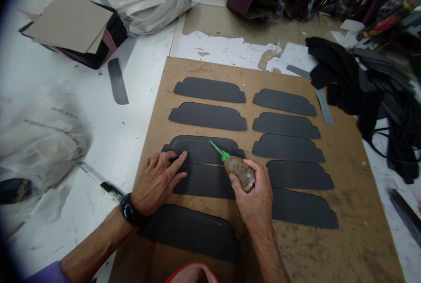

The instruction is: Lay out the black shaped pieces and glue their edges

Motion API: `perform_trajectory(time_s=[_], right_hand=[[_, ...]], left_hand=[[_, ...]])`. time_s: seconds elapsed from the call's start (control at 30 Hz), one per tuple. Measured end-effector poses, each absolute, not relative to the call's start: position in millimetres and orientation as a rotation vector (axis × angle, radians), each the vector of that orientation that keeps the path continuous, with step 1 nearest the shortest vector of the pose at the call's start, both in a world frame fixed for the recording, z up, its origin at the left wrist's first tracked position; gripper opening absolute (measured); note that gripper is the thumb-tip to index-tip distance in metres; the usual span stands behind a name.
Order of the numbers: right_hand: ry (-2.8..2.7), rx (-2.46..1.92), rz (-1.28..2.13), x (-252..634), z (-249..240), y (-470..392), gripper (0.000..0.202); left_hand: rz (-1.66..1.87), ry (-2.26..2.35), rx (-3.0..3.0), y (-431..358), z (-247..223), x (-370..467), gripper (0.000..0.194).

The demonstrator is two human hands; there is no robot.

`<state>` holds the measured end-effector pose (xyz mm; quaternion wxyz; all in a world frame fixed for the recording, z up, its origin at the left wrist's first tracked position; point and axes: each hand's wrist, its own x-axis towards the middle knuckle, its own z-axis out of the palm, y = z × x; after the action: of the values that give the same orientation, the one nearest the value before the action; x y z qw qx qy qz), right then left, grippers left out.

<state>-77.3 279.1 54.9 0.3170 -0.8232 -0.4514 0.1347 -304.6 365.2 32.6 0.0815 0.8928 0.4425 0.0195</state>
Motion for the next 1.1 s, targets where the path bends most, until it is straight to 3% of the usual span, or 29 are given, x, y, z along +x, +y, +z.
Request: perform_trajectory(time_s=[1.1], right_hand=[[-1.025, -2.279, 0.212, -53.1, 58.7, 240.2, 0.038]], left_hand=[[0.001, 1.251, 2.932, 385.7, 41.9, -282.9, 0.035]])
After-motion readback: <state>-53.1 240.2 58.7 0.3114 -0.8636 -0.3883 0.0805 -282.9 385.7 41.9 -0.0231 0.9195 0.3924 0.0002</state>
